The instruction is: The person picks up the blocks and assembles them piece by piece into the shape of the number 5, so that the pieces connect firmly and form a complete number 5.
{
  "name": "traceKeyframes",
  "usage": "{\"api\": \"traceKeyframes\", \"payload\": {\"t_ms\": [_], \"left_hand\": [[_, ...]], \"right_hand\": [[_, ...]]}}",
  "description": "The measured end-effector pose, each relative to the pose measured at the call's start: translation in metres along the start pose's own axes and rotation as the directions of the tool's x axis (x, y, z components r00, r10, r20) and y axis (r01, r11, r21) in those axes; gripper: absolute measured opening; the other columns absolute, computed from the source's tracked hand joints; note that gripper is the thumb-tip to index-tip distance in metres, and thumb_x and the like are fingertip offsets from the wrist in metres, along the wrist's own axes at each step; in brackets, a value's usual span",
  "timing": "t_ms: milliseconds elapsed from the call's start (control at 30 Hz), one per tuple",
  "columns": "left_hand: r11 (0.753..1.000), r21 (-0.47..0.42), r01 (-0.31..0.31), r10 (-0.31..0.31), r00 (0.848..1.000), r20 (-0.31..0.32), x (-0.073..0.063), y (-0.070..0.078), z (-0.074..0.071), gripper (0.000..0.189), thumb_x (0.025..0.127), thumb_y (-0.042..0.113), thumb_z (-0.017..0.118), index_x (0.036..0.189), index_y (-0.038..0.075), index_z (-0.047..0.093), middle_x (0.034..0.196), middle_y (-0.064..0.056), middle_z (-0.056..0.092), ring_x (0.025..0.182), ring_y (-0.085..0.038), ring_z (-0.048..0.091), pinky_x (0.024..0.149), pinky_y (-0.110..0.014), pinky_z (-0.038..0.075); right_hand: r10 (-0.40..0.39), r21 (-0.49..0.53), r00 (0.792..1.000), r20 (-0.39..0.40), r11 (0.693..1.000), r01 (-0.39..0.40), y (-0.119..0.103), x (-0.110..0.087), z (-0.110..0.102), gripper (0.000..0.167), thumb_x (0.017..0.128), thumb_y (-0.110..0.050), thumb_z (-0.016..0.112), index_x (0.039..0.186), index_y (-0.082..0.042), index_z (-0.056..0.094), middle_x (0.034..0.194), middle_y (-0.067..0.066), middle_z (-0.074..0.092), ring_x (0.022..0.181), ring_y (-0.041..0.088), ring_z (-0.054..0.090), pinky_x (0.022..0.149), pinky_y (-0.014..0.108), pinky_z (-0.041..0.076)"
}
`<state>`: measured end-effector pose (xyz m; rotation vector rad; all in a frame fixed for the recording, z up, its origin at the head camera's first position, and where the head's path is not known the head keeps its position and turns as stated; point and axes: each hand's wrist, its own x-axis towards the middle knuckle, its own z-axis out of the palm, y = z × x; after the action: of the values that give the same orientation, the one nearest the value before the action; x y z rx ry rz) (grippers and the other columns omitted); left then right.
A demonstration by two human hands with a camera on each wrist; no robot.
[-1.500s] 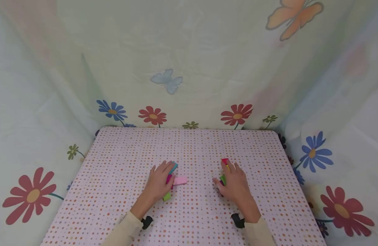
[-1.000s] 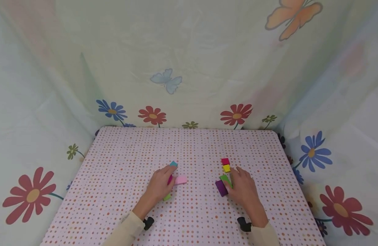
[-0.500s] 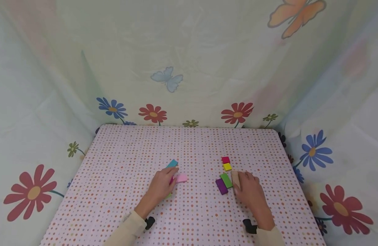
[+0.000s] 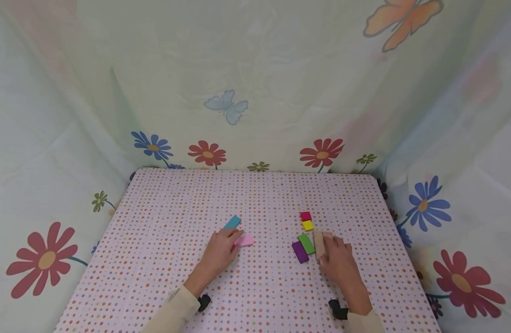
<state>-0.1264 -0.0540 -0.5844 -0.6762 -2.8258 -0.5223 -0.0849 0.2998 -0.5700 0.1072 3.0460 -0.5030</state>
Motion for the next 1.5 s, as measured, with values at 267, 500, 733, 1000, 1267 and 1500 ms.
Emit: {"api": "traceKeyframes", "payload": {"t_ms": [267,500,733,1000,1267,1500], "left_hand": [[0.998,0.034,-0.054,0.055,0.998,-0.04,0.0002,-0.0009,0.0014,0.028,0.096,0.013,0.077,0.124,0.016,0.076,0.119,-0.003,0.078,0.11,-0.024,0.072,0.083,-0.042,0.058],[0.992,0.107,-0.066,0.063,0.997,0.038,0.0024,-0.0023,0.0025,0.017,0.097,0.015,0.077,0.111,0.023,0.081,0.117,0.0,0.078,0.108,-0.024,0.069,0.083,-0.038,0.057],[0.989,0.136,-0.059,0.054,0.998,0.043,-0.0003,-0.0013,0.0053,0.015,0.095,0.018,0.079,0.108,0.026,0.083,0.118,0.0,0.078,0.105,-0.023,0.066,0.08,-0.035,0.053],[0.989,0.139,-0.059,0.06,0.998,-0.004,-0.002,-0.0018,0.0078,0.016,0.094,0.015,0.08,0.104,0.026,0.083,0.109,0.001,0.077,0.098,-0.023,0.064,0.073,-0.031,0.048],[0.987,0.159,-0.034,0.031,0.999,0.022,-0.0035,-0.0002,0.0054,0.015,0.096,0.021,0.078,0.108,0.029,0.083,0.106,0.001,0.075,0.099,-0.022,0.062,0.076,-0.032,0.05],[0.988,0.152,-0.014,0.005,0.998,0.06,-0.0063,0.0008,0.0061,0.016,0.098,0.027,0.077,0.113,0.031,0.081,0.107,0.0,0.072,0.098,-0.021,0.059,0.078,-0.032,0.047]], "right_hand": [[0.029,-0.006,0.999,-0.014,1.0,-0.029,-0.0007,0.0004,0.0054,0.049,0.1,-0.005,0.059,0.146,0.01,0.051,0.143,0.042,0.05,0.128,0.06,0.049,0.105,0.071,0.047],[0.05,-0.008,0.999,-0.009,0.999,-0.05,-0.0032,0.0023,0.0072,0.045,0.104,-0.003,0.056,0.147,0.009,0.051,0.142,0.041,0.051,0.128,0.058,0.051,0.107,0.069,0.047],[0.041,0.002,0.998,-0.036,0.999,-0.041,-0.0008,0.002,0.0089,0.045,0.102,-0.003,0.055,0.145,0.011,0.051,0.139,0.043,0.054,0.122,0.059,0.056,0.102,0.069,0.051],[0.084,0.016,0.996,-0.035,0.996,-0.083,-0.0065,0.003,0.0043,0.048,0.098,-0.002,0.058,0.144,0.012,0.051,0.134,0.044,0.055,0.12,0.058,0.058,0.1,0.068,0.052],[0.144,0.026,0.989,-0.027,0.989,-0.143,-0.0066,0.0057,0.0054,0.05,0.099,-0.002,0.059,0.147,0.011,0.049,0.139,0.043,0.051,0.126,0.058,0.054,0.103,0.068,0.05],[0.201,0.021,0.98,-0.001,0.979,-0.201,-0.0031,0.0075,0.0042,0.052,0.101,-0.006,0.061,0.149,0.01,0.046,0.142,0.043,0.047,0.13,0.06,0.05,0.103,0.07,0.05]]}}
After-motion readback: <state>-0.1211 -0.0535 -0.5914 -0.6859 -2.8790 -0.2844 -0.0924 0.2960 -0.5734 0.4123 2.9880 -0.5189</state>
